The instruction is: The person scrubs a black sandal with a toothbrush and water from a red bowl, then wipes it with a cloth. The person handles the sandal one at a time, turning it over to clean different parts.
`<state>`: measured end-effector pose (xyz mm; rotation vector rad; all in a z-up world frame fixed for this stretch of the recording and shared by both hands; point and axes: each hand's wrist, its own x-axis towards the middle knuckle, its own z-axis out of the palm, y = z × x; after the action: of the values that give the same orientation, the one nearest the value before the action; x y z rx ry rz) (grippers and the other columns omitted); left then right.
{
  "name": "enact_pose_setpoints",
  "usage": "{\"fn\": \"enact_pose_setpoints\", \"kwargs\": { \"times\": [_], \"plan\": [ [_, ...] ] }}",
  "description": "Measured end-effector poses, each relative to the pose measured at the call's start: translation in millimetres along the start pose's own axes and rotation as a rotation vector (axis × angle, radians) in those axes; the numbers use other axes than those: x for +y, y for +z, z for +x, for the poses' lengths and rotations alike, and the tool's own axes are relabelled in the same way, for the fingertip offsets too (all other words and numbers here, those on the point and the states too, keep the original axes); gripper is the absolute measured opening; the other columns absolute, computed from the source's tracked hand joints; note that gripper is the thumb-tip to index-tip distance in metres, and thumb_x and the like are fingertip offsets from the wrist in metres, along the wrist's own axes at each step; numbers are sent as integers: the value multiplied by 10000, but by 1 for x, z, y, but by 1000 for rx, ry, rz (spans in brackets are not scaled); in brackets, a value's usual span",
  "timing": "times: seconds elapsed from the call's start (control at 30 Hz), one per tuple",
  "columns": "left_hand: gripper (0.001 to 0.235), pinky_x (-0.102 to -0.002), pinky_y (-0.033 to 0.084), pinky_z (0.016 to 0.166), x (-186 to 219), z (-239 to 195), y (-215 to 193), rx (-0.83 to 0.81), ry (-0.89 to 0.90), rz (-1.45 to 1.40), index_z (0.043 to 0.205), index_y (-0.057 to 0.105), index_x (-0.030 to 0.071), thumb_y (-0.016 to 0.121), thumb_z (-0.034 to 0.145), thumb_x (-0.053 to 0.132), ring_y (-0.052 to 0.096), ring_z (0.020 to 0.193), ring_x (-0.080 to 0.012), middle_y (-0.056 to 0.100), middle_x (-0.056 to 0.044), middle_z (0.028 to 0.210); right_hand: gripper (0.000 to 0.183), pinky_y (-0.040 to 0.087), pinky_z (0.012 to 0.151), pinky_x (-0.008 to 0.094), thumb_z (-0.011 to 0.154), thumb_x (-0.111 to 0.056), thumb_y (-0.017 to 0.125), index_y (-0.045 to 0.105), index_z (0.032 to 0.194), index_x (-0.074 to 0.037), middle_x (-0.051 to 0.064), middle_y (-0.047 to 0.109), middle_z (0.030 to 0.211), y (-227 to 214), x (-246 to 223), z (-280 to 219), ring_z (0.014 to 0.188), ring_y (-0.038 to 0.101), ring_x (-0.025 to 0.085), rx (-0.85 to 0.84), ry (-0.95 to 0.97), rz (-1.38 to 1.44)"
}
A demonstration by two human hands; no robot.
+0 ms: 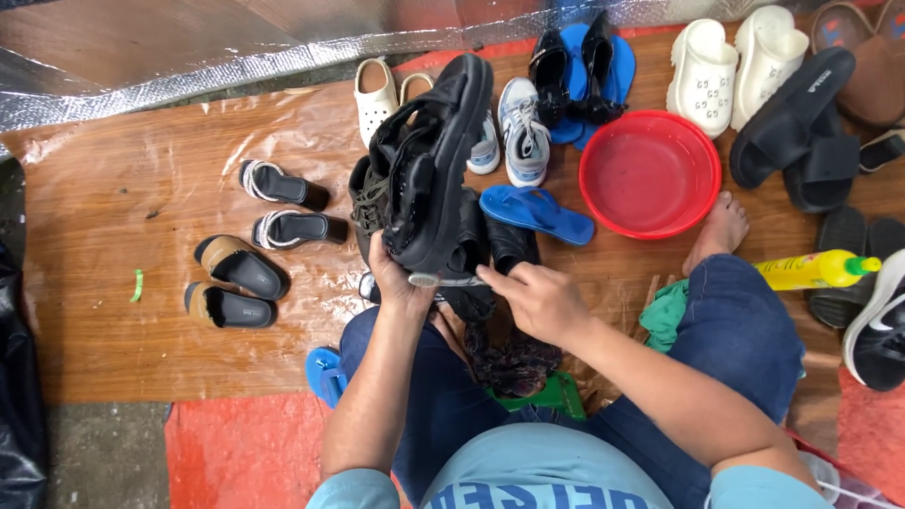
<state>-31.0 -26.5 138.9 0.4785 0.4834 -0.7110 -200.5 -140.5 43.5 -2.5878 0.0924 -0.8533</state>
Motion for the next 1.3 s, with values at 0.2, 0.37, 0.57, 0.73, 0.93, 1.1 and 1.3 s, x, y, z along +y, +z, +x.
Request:
{"fn": "enact_pose_setpoints", "kwargs": {
  "times": [0.2, 0.37, 0.57, 0.73, 0.93, 1.1, 1.3],
  "plan": [
    [181, -426, 614, 882, 5, 48, -58, 31, 37, 6, 838, 736, 0, 696, 740, 147, 777, 834, -332, 761, -228, 834, 365, 568, 535, 345, 963, -181, 581, 738, 1291, -211, 4, 646, 754, 10, 10, -9, 603, 661, 205, 34, 67, 107],
    [198, -435, 611, 889, 0, 31, -41, 1, 21, 27, 858, 733, -8, 721, 753, 159, 766, 843, -321, 755, -223, 840, 365, 567, 506, 354, 968, -147, 615, 749, 1300, -223, 22, 646, 711, 0, 6, 7, 580, 664, 239, 12, 99, 242],
    [184, -438, 605, 892, 0, 37, -45, -93, 16, 48, 860, 730, 4, 681, 757, 148, 758, 858, -348, 744, -237, 847, 358, 567, 499, 369, 973, -153, 642, 745, 1308, -228, 34, 638, 701, -12, 11, 16, 583, 663, 256, 18, 84, 283],
    [189, -448, 601, 905, -5, 54, -69, -133, 4, 91, 889, 728, 18, 675, 760, 146, 750, 883, -355, 741, -239, 877, 313, 569, 534, 361, 987, -214, 645, 759, 1277, -251, 31, 621, 712, -12, 32, 15, 603, 660, 250, 24, 28, 212],
    [482, -541, 560, 1022, 4, 71, -97, -189, 34, 218, 1322, 693, 111, 642, 939, 399, 703, 1142, -386, 696, -228, 1277, 254, 545, 612, 384, 1049, -222, 567, 769, 952, -102, 73, 563, 709, -16, 88, 17, 695, 644, 324, 96, 343, 118],
    [697, -489, 524, 1119, 13, 68, -102, -365, 327, 508, 1542, 460, 153, 583, 861, 71, 643, 1276, -324, 637, -188, 1406, 477, 618, 672, 316, 944, -250, 701, 631, 1415, -231, 114, 766, 1042, 32, 298, -76, 726, 760, 212, -46, 1213, 63],
    [824, -390, 611, 963, 8, 58, -102, -333, 481, 833, 1598, 388, 134, 680, 840, -2, 681, 1134, -259, 664, -154, 1273, 328, 598, 726, 423, 823, -304, 640, 765, 1121, -363, -78, 691, 568, 53, 369, -174, 653, 761, 199, -368, 1504, -219]
  ]
}}
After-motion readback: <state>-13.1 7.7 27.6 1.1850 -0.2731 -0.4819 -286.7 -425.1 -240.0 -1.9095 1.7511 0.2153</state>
